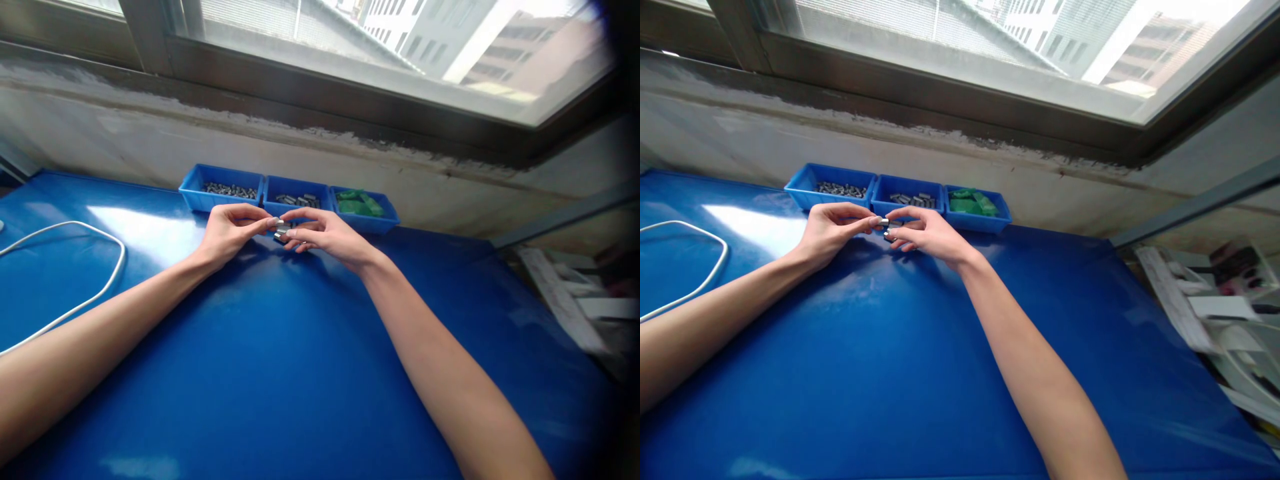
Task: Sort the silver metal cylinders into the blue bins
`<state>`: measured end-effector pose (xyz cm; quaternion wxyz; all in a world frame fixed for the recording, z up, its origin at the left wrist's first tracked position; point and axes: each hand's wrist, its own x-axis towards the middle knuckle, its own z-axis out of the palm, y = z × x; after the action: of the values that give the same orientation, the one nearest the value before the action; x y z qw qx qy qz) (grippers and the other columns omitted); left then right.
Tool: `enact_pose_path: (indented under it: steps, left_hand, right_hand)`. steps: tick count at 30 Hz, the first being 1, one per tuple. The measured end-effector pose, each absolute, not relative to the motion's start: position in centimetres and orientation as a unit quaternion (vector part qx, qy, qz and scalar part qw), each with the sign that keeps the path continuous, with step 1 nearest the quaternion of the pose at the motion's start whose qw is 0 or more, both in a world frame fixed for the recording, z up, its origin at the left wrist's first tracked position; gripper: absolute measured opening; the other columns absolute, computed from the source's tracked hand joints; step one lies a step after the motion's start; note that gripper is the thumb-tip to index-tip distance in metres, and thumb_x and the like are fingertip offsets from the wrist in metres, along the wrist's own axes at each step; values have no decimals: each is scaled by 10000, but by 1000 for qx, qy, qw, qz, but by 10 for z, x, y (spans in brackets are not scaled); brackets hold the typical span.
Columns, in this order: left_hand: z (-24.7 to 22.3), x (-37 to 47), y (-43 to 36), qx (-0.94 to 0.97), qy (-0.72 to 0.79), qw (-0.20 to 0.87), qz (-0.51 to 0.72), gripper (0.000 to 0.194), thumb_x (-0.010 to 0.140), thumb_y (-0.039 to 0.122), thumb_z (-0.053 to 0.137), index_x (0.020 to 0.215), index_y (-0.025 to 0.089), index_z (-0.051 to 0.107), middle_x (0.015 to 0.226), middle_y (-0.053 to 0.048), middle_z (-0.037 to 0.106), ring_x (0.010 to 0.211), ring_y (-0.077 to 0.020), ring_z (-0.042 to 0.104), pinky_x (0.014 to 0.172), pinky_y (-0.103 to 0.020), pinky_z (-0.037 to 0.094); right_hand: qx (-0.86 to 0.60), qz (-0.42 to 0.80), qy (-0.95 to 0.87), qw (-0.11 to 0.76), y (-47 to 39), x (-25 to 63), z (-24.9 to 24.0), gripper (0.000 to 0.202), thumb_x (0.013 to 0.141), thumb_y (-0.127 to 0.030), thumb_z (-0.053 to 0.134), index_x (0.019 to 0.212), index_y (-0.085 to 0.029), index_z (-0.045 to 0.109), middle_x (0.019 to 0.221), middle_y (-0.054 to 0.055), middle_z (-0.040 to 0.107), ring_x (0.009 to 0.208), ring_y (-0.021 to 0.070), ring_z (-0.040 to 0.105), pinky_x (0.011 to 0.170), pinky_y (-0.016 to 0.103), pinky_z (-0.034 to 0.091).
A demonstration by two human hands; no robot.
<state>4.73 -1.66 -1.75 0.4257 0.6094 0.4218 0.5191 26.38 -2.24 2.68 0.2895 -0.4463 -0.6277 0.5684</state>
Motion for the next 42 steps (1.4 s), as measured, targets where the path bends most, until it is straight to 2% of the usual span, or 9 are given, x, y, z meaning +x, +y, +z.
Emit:
enact_pose_path:
  steps: [6, 10, 13, 16, 21, 24, 28, 34, 42]
  left_hand:
    - [-18, 50, -20, 595, 395, 478, 512, 565, 552, 563, 940, 860, 133, 743, 875, -101, 798, 856, -277, 777, 805, -353, 641]
    - [-19, 51, -20, 611, 391, 469, 504, 599, 575, 604, 914, 895, 137, 718, 874, -103, 791, 855, -278, 773, 789, -370, 645]
    - [-20, 53, -19, 653, 401, 392, 510, 527, 706, 596, 846, 936, 140, 719, 928, -97, 779, 853, -237, 756, 788, -335, 626]
    - [-21, 53, -19, 723, 403, 267, 493, 366, 875, 498, 732, 987, 149, 743, 994, -95, 763, 883, -206, 720, 812, -319, 592]
    - [-26, 54, -19, 835, 367, 112, 396, 284, 951, 337, 655, 1168, 171, 733, 1164, -114, 724, 1112, -260, 627, 995, -418, 514]
    - [-31, 54, -18, 863, 340, 84, 364, 291, 962, 320, 635, 1203, 182, 721, 1202, -118, 693, 1141, -268, 581, 1012, -433, 502]
    - [-33, 55, -19, 871, 327, 75, 358, 265, 969, 317, 622, 1169, 186, 734, 1181, -118, 679, 1111, -265, 564, 1000, -443, 507]
    - [-32, 55, -20, 873, 321, 71, 361, 227, 965, 294, 619, 1135, 200, 736, 1137, -107, 670, 1077, -258, 561, 969, -434, 521]
    - [-33, 55, -19, 869, 332, 64, 362, 193, 955, 275, 621, 1084, 192, 738, 1104, -107, 671, 1030, -254, 560, 913, -425, 532]
  right_hand:
    - [-408, 600, -610, 319, -22, 265, 24, 360, 804, -305, 806, 1138, -203, 717, 1015, 73, 790, 921, 191, 757, 809, 285, 600]
    - [-403, 601, -605, 331, -22, 264, 24, 290, 786, -301, 809, 1047, -187, 752, 969, 69, 793, 901, 182, 754, 841, 293, 598]
    - [-424, 594, -579, 364, -20, 264, 25, 264, 777, -269, 800, 1021, -181, 752, 938, 68, 791, 869, 175, 755, 853, 303, 605]
    - [-450, 566, -547, 423, -17, 268, 26, 261, 775, -220, 773, 1031, -185, 739, 945, 62, 789, 849, 159, 752, 853, 293, 605]
    - [-474, 506, -551, 465, -10, 277, 29, 429, 786, -215, 736, 1210, -229, 676, 1116, 60, 772, 885, 162, 756, 802, 284, 603]
    - [-491, 447, -608, 435, -10, 281, 31, 471, 785, -227, 733, 1250, -217, 659, 1043, 62, 778, 851, 179, 756, 757, 293, 599]
    - [-507, 359, -685, 382, -11, 285, 36, 266, 802, -264, 720, 1054, -181, 710, 836, 54, 762, 770, 196, 745, 690, 289, 579]
    - [-531, 235, -770, 265, -16, 289, 44, 40, 787, -236, 689, 784, -201, 708, 718, 31, 724, 690, 181, 687, 613, 266, 488]
    - [-556, 153, -802, 159, -24, 272, 30, 142, 716, -240, 732, 680, -212, 598, 682, 12, 671, 632, 152, 596, 575, 260, 383]
